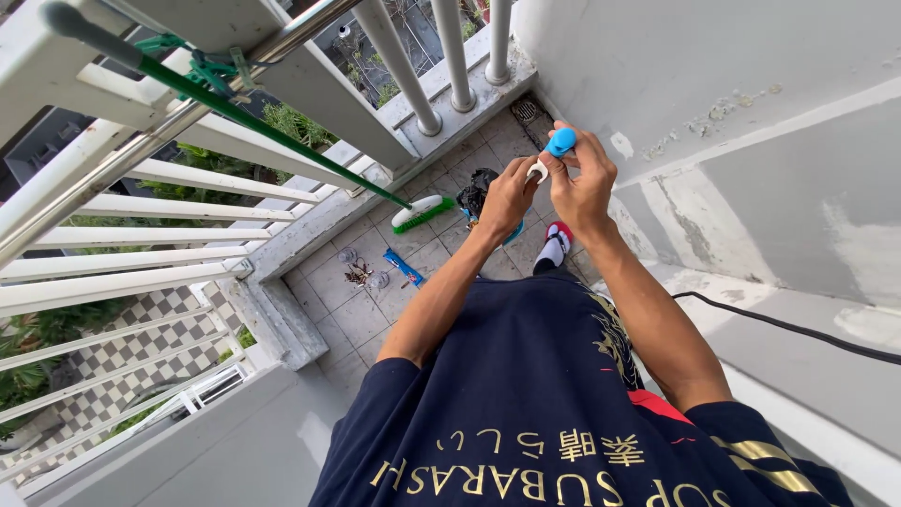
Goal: The recorder repairs a green floor mop by reattaching a plastic piece on a balcony.
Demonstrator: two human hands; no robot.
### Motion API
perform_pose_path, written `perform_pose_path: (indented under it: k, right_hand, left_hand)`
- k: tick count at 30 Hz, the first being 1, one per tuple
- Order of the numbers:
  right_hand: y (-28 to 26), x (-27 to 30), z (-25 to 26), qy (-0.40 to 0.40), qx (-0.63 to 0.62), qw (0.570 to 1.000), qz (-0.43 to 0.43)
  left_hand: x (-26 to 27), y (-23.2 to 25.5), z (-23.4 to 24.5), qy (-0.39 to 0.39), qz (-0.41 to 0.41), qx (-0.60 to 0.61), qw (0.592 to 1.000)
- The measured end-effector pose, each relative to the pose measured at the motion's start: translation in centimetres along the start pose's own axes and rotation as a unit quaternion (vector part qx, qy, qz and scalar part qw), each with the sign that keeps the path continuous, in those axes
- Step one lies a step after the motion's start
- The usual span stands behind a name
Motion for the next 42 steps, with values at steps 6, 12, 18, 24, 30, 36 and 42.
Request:
perform_pose_path:
  k: [6,12,18,24,30,36,42]
  right_hand:
    - [3.8,-2.6,2.2,-0.012,-0.001,1.000,-0.004]
    - [7.7,-4.4,3.4,-0.025,0.003,0.999,-0.018]
    - [11.7,-5.5,4.7,-0.026,-0.002,0.999,-0.043]
    - [14.7,-7.0,5.6,-0.015,-0.005,0.999,-0.051]
    - [18.5,-7.8,6.9,-0.007,-0.003,0.998,-0.063]
    - [21.7,-8.5,8.0,-0.001,-0.005,0.996,-0.086]
    - [24.4,-9.6,8.9,0.003,-0.004,0.996,-0.092]
  left_hand:
    - [-3.3,-0.7,-3.8,0.006,0.033,0.002,0.999]
    - [-5.4,-1.8,-7.2,0.013,0.043,0.003,0.999]
    - [-8.0,-2.3,-10.4,0.010,0.046,0.001,0.999]
    - [-10.1,-3.8,-13.9,-0.001,0.057,-0.013,0.998]
    - [-12.0,-4.7,-17.2,-0.027,0.070,-0.030,0.997]
    - [-13.6,-5.0,-19.8,-0.075,0.096,-0.032,0.992]
    - [-15.0,-5.7,-22.0,-0.100,0.089,-0.031,0.990]
Point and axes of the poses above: each hand's wrist, its own x-axis away from the middle knuckle, its own z-axis out of the back of the hand, y = z × x, the point moved 7 cm from there along -x, towards the middle knuckle, and after that the axes turned 1 degree about -z, right-handed, at the moved point
